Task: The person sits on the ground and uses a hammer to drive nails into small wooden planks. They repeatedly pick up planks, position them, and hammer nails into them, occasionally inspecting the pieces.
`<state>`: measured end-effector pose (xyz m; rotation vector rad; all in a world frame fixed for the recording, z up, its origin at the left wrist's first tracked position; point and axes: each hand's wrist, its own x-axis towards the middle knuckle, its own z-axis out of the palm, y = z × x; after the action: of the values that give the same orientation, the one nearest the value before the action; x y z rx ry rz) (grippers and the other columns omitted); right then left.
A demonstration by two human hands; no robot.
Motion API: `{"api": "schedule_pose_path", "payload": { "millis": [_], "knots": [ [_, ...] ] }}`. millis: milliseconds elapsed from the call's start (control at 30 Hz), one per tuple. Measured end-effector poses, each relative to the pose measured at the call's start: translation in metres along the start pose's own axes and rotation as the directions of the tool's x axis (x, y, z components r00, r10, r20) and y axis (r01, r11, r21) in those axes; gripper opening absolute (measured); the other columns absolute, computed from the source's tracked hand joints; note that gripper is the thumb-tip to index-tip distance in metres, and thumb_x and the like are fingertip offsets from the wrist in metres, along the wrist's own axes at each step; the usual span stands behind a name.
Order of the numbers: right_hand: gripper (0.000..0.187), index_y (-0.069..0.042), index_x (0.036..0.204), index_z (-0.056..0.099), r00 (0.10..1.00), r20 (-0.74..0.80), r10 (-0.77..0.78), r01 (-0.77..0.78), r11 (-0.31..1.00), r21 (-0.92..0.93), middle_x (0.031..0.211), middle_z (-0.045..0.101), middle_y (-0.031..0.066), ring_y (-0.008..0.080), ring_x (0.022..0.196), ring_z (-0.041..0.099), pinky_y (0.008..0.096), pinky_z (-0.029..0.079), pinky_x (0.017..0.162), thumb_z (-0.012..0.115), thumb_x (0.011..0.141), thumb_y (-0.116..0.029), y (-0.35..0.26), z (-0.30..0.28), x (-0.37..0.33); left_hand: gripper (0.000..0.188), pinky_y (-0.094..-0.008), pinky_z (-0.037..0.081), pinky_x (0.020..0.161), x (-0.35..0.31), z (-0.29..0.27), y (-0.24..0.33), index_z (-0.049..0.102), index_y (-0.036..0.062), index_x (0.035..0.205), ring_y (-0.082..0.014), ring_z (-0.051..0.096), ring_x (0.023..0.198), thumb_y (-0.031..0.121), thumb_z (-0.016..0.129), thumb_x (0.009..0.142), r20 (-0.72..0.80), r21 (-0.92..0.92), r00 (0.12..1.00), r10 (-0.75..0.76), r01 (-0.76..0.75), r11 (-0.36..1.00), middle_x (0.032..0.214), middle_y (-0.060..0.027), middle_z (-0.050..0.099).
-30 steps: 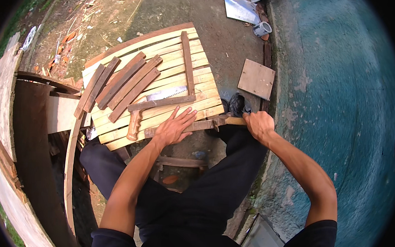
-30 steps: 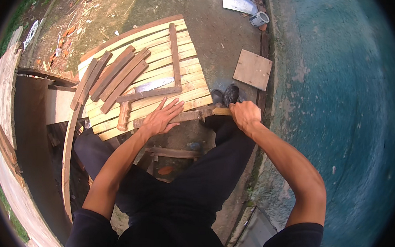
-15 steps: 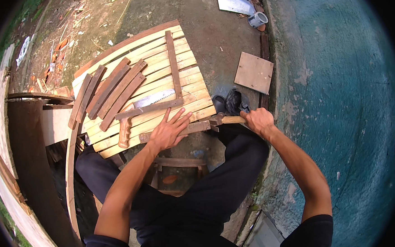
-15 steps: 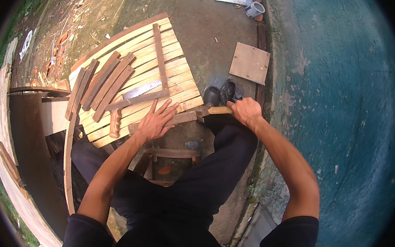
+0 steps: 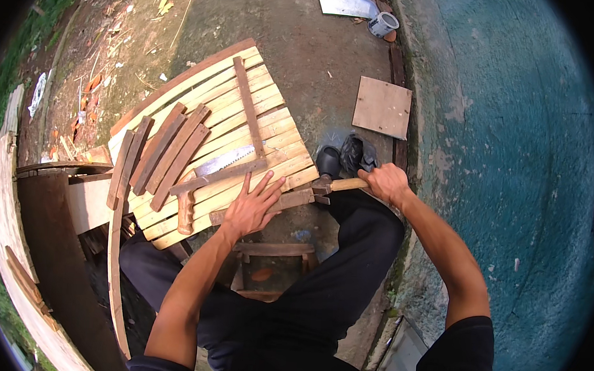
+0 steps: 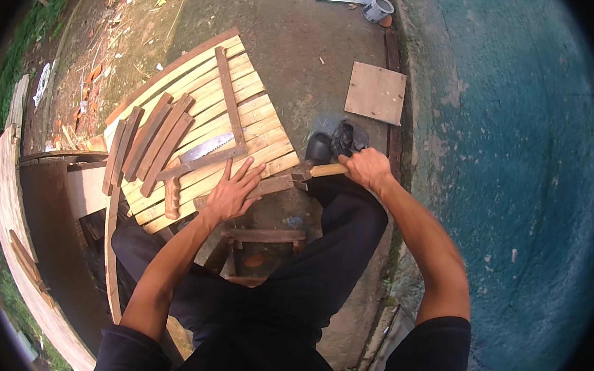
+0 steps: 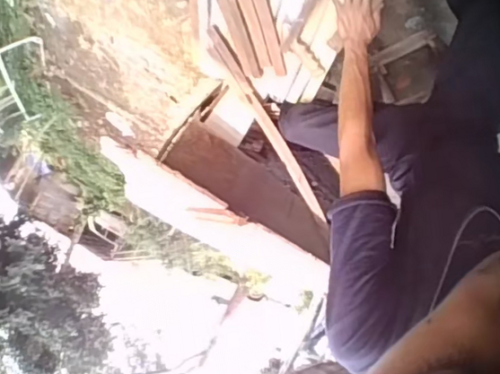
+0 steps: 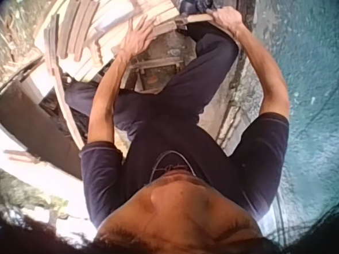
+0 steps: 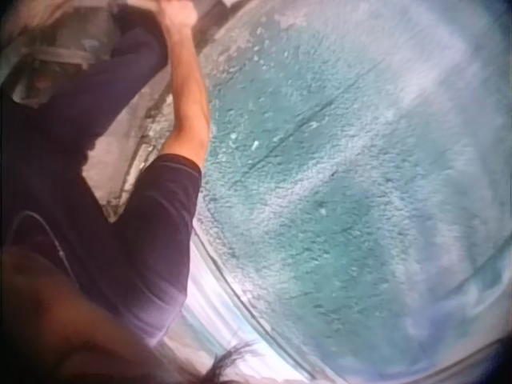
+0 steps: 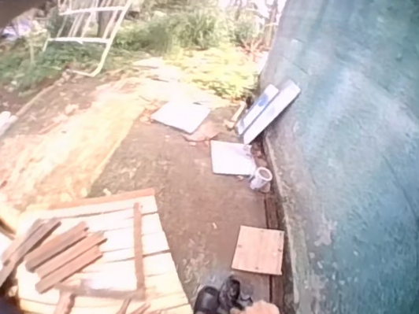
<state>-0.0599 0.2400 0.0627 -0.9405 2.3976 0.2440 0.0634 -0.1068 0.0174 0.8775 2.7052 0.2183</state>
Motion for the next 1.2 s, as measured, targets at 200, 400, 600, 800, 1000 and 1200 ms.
{"api": "schedule_pose_path", "payload": {
  "millis": [200, 400, 600, 800, 1000, 1200],
  "knots": [
    [0.027, -0.021, 0.108, 0.063, 0.997, 0.075, 0.026, -0.028, 0.999, 0.024, 0.08, 0.072, 0.0094, 0.0317, 0.077, 0.071, 0.0441, 0.057, 0.068, 0.062, 0.088, -0.039, 0.005, 0.004, 0.003, 0.052, -0.0619, 0.015, 0.118, 0.002, 0.0, 0.001, 0.05, 0.0122, 0.137, -0.0258, 0.014, 0.151, 0.043, 0.054, 0.095, 0.021, 0.0, 1.0, -0.01, 0.01, 1.0, 0.162, 0.0023, 0.021],
    [0.026, -0.022, 0.107, 0.063, 0.998, 0.059, -0.001, -0.003, 0.998, 0.056, 0.082, 0.072, 0.0083, 0.0314, 0.076, 0.071, 0.0442, 0.056, 0.068, 0.063, 0.088, -0.041, 0.013, 0.017, 0.007, 0.051, -0.0633, 0.016, 0.118, 0.005, -0.002, 0.001, 0.051, 0.0119, 0.135, -0.0271, 0.013, 0.151, 0.041, 0.057, 0.094, 0.039, -0.025, 0.999, -0.006, 0.007, 1.0, 0.163, 0.0031, 0.021],
    [0.027, -0.018, 0.096, 0.06, 0.988, -0.131, -0.083, 0.103, 0.983, 0.154, 0.075, 0.068, 0.0067, 0.0329, 0.07, 0.068, 0.046, 0.053, 0.06, 0.067, 0.084, -0.041, 0.026, 0.056, 0.019, 0.049, -0.0693, 0.016, 0.115, 0.011, -0.004, 0.006, 0.051, 0.0128, 0.133, -0.029, 0.013, 0.151, 0.041, 0.056, 0.094, 0.033, -0.02, 0.999, -0.007, 0.008, 1.0, 0.163, 0.004, 0.02],
    [0.029, -0.014, 0.086, 0.057, 0.937, -0.307, -0.167, 0.248, 0.937, 0.247, 0.069, 0.063, 0.0068, 0.0343, 0.063, 0.064, 0.0475, 0.049, 0.056, 0.071, 0.077, -0.037, 0.041, 0.106, 0.046, 0.052, -0.0732, 0.018, 0.112, 0.02, -0.004, 0.012, 0.049, 0.0147, 0.137, -0.0316, 0.013, 0.151, 0.044, 0.053, 0.095, 0.097, -0.004, 0.995, -0.029, 0.03, 1.0, 0.163, 0.005, 0.019],
    [0.028, -0.011, 0.088, 0.061, 0.943, -0.303, -0.14, 0.26, 0.877, 0.403, 0.075, 0.067, 0.0104, 0.0364, 0.073, 0.066, 0.0489, 0.051, 0.065, 0.071, 0.074, -0.034, 0.042, 0.14, 0.079, 0.051, -0.0757, 0.018, 0.11, 0.035, -0.004, 0.018, 0.05, 0.0152, 0.137, -0.0346, 0.013, 0.15, 0.046, 0.051, 0.096, 0.071, 0.031, 0.997, -0.03, 0.027, 0.999, 0.163, 0.0059, 0.02],
    [0.024, -0.01, 0.091, 0.072, 0.964, -0.233, -0.129, 0.209, 0.909, 0.361, 0.083, 0.071, 0.0163, 0.0368, 0.083, 0.069, 0.047, 0.054, 0.077, 0.069, 0.075, -0.027, 0.032, 0.146, 0.111, 0.057, -0.0755, 0.014, 0.111, 0.045, -0.001, 0.022, 0.047, 0.0118, 0.14, -0.0362, 0.014, 0.15, 0.046, 0.054, 0.095, 0.027, 0.031, 0.998, -0.053, 0.052, 0.998, 0.161, 0.0056, 0.024]
  ]
}}
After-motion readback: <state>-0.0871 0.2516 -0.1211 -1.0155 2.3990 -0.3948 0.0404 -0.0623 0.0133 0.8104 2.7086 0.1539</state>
